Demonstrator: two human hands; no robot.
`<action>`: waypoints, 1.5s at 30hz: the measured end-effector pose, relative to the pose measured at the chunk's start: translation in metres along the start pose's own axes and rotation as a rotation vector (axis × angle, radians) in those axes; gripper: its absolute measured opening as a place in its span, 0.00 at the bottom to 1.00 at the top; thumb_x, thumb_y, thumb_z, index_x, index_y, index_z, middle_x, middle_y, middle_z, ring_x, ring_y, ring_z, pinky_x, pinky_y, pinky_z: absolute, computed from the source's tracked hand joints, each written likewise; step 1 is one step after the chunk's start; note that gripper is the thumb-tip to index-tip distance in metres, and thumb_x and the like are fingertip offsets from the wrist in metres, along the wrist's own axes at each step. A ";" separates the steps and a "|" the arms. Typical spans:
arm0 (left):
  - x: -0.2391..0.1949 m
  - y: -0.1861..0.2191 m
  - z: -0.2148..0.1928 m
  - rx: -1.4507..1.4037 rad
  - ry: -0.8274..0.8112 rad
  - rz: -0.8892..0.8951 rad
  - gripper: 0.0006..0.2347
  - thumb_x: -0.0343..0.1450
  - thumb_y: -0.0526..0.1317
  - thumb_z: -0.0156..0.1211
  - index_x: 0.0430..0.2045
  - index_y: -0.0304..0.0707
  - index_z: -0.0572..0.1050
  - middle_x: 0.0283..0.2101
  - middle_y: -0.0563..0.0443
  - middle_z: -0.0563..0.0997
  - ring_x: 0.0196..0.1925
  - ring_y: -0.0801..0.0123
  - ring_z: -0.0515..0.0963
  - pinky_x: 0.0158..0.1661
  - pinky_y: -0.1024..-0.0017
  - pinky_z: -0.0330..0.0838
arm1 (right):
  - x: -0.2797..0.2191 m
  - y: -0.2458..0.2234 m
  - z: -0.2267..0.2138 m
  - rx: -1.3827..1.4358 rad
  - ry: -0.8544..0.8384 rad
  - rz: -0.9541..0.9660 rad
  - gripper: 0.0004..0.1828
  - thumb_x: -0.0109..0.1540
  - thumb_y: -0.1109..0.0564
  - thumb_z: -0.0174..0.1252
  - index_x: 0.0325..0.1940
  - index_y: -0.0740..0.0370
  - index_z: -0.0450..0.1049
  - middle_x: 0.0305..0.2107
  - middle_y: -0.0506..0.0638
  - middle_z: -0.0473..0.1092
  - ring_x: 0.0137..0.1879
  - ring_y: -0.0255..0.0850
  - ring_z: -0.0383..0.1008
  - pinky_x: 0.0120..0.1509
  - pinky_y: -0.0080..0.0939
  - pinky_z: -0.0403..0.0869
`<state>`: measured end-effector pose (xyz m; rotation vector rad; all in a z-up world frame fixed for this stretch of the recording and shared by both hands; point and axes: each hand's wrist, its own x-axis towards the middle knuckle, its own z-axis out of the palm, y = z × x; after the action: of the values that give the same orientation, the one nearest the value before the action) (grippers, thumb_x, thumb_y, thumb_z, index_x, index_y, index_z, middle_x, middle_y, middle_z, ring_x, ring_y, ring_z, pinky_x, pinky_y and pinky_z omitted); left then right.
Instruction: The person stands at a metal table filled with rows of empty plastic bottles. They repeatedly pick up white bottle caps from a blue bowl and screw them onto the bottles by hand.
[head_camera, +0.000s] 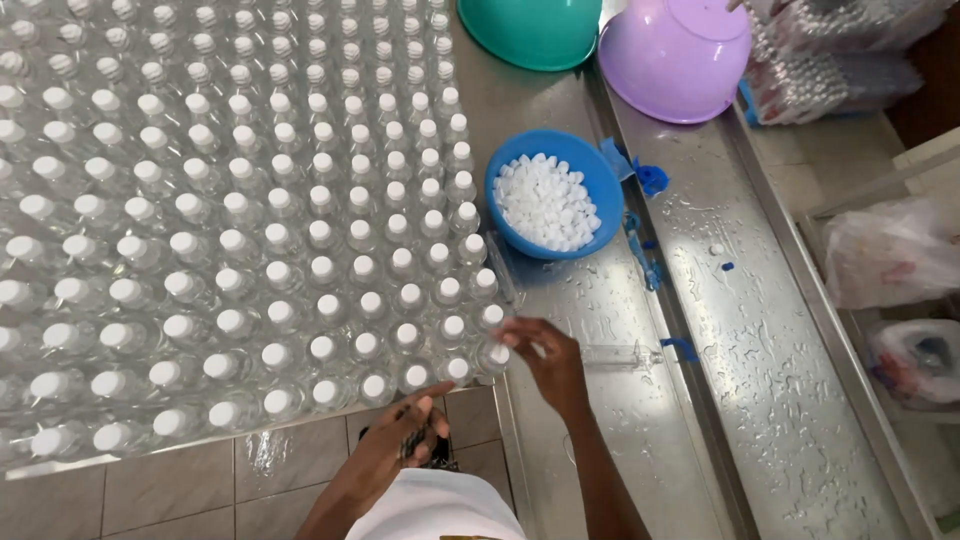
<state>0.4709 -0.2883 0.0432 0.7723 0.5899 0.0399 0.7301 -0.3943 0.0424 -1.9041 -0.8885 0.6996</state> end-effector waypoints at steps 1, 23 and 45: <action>-0.003 -0.002 -0.006 -0.085 0.075 0.020 0.27 0.79 0.49 0.52 0.73 0.35 0.71 0.34 0.50 0.83 0.24 0.75 0.67 0.27 0.76 0.59 | 0.018 0.011 0.000 -0.011 0.071 -0.093 0.20 0.66 0.44 0.63 0.59 0.54 0.82 0.50 0.49 0.85 0.58 0.45 0.88 0.56 0.45 0.87; -0.041 0.018 -0.038 -0.242 0.268 0.049 0.22 0.78 0.43 0.55 0.66 0.30 0.78 0.32 0.46 0.75 0.23 0.71 0.62 0.28 0.73 0.53 | 0.047 0.048 0.000 -0.097 -0.107 -0.126 0.21 0.72 0.46 0.55 0.66 0.53 0.78 0.63 0.50 0.79 0.69 0.48 0.80 0.69 0.48 0.79; -0.039 -0.006 -0.015 -0.270 0.224 0.104 0.21 0.78 0.43 0.54 0.66 0.30 0.76 0.32 0.49 0.76 0.23 0.76 0.63 0.27 0.75 0.53 | 0.066 0.056 -0.013 -0.344 -0.203 -0.188 0.28 0.62 0.47 0.72 0.67 0.48 0.79 0.64 0.48 0.77 0.73 0.45 0.76 0.71 0.48 0.76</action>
<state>0.4292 -0.2928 0.0500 0.5382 0.7391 0.2990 0.7953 -0.3668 -0.0093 -2.0350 -1.3711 0.6654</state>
